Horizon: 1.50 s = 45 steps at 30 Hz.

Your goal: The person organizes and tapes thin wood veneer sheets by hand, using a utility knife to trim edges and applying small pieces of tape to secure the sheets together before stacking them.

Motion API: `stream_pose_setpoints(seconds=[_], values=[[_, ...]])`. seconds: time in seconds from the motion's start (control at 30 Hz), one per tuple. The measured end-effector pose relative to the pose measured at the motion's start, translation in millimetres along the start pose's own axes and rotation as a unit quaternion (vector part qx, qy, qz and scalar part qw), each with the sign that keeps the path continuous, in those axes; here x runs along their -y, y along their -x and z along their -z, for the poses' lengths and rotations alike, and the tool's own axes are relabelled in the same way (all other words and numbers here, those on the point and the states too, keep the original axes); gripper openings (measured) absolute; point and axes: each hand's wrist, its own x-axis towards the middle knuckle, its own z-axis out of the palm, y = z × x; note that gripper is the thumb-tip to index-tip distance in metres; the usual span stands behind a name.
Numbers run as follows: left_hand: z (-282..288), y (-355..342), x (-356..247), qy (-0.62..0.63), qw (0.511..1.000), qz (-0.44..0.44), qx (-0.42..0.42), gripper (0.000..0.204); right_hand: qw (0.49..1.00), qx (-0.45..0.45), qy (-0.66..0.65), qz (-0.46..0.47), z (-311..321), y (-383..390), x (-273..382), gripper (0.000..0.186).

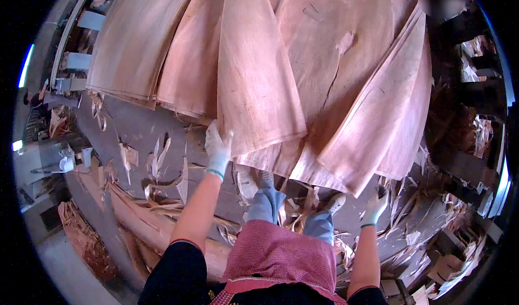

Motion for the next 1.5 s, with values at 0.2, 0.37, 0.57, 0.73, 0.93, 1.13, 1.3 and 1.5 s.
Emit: stream_pose_setpoints(seconds=[0.2,0.37,0.57,0.73,0.93,1.13,1.3,1.5], values=[[-28.3,-17.9,109.4,0.203,0.95,0.2,0.131,0.045,0.969,0.219,0.01,-0.114,-49.0,-47.1,-42.7,0.051],[-5.5,-20.7,12.3,0.092,0.993,0.024,0.075,0.027,0.993,0.091,-0.065,-0.027,-25.8,-37.3,-82.9,0.04],[14.3,-7.9,29.6,-0.029,0.998,-0.006,0.049,0.034,0.975,-0.006,0.223,0.017,-29.8,-15.9,-29.7,0.045],[-9.4,-72.1,-3.4,0.017,0.998,-0.061,-0.014,0.022,0.976,-0.028,0.216,0.007,-42.6,-74.7,5.3,0.032],[-8.3,-93.1,11.5,0.067,0.995,0.068,-0.02,0.028,0.977,-0.014,0.211,0.027,-60.1,-98.7,23.0,0.026],[-21.1,-80.9,61.5,0.195,0.978,0.076,-0.005,0.035,0.995,0.001,0.104,-0.013,-52.1,-97.6,-7.4,0.021],[-45.1,-129.1,61.3,0.183,0.975,0.093,0.082,0.06,0.998,0.056,0.0,0.013,-54.4,-133.9,-1.9,0.023],[-50.5,-95.4,40.8,-0.036,0.995,-0.023,0.091,0.079,0.98,0.006,0.188,0.057,-30.2,-98.2,4.9,0.058]])
